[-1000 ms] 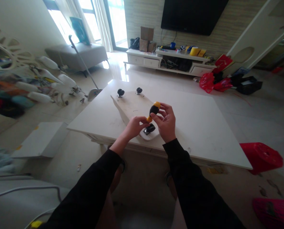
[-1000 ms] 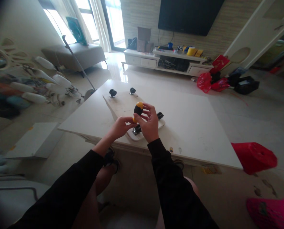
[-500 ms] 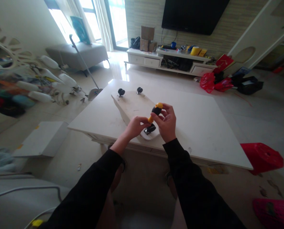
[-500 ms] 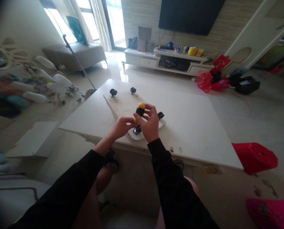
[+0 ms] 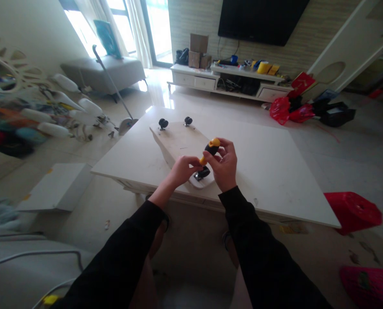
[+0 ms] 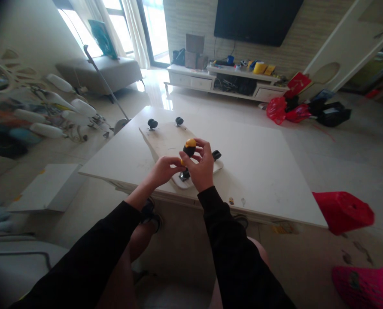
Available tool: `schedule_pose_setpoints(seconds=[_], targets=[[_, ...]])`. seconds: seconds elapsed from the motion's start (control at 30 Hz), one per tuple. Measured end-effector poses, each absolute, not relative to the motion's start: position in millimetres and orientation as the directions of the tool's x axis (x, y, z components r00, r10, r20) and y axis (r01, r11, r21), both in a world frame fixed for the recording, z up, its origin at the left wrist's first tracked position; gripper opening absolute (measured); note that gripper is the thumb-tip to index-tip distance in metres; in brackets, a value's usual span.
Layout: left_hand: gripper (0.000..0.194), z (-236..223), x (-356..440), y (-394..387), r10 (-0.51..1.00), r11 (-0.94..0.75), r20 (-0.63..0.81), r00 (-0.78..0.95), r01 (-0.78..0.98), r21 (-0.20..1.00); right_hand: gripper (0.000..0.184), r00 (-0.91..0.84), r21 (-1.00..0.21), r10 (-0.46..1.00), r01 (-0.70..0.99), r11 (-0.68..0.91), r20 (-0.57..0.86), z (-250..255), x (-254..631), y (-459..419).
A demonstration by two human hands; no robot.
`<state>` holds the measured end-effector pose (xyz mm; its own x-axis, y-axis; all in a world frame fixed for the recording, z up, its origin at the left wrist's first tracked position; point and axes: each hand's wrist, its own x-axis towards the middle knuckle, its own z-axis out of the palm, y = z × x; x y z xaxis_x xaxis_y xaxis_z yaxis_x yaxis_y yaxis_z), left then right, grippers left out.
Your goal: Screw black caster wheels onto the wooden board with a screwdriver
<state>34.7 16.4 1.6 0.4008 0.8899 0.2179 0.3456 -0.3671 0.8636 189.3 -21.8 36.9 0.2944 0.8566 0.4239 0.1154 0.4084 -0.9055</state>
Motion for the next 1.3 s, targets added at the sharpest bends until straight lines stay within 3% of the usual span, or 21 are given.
schedule_pose_setpoints(seconds=[0.13,0.3,0.43,0.6,0.87,1.03,1.3], targets=[[0.01,-1.5,35.9,17.0,0.906,-0.361,0.237,0.35,0.348,0.865,0.049,0.307,-0.912,0.86,0.088,0.401,0.408,36.4,188.0,-20.7],[0.011,2.1,34.0,16.5,0.853,-0.391,0.229,0.469,0.282,0.876,0.042,0.296,-0.91,0.862,0.075,0.408,0.411,34.3,188.1,-20.9],[0.008,2.9,33.6,16.2,0.884,-0.374,0.221,0.413,0.339,0.863,0.052,0.284,-0.911,0.869,0.056,0.408,0.406,34.5,187.1,-20.8],[0.005,-0.9,36.4,16.8,0.896,-0.358,0.215,0.388,0.345,0.868,0.05,0.332,-0.922,0.865,0.045,0.385,0.377,36.5,187.4,-21.1],[0.023,-1.2,24.7,22.3,0.893,-0.36,0.207,0.399,0.36,0.861,0.043,0.268,-0.876,0.838,0.063,0.477,0.476,32.1,188.1,-21.7],[0.016,-7.6,11.8,24.2,0.912,-0.297,0.035,0.408,0.599,0.743,0.042,0.315,-0.823,0.766,0.106,0.559,0.561,31.2,195.9,-16.9],[0.016,-16.2,28.0,19.7,0.883,-0.344,-0.069,0.464,0.741,0.577,0.041,0.361,-0.804,0.73,0.112,0.584,0.58,33.7,201.6,-15.4]])
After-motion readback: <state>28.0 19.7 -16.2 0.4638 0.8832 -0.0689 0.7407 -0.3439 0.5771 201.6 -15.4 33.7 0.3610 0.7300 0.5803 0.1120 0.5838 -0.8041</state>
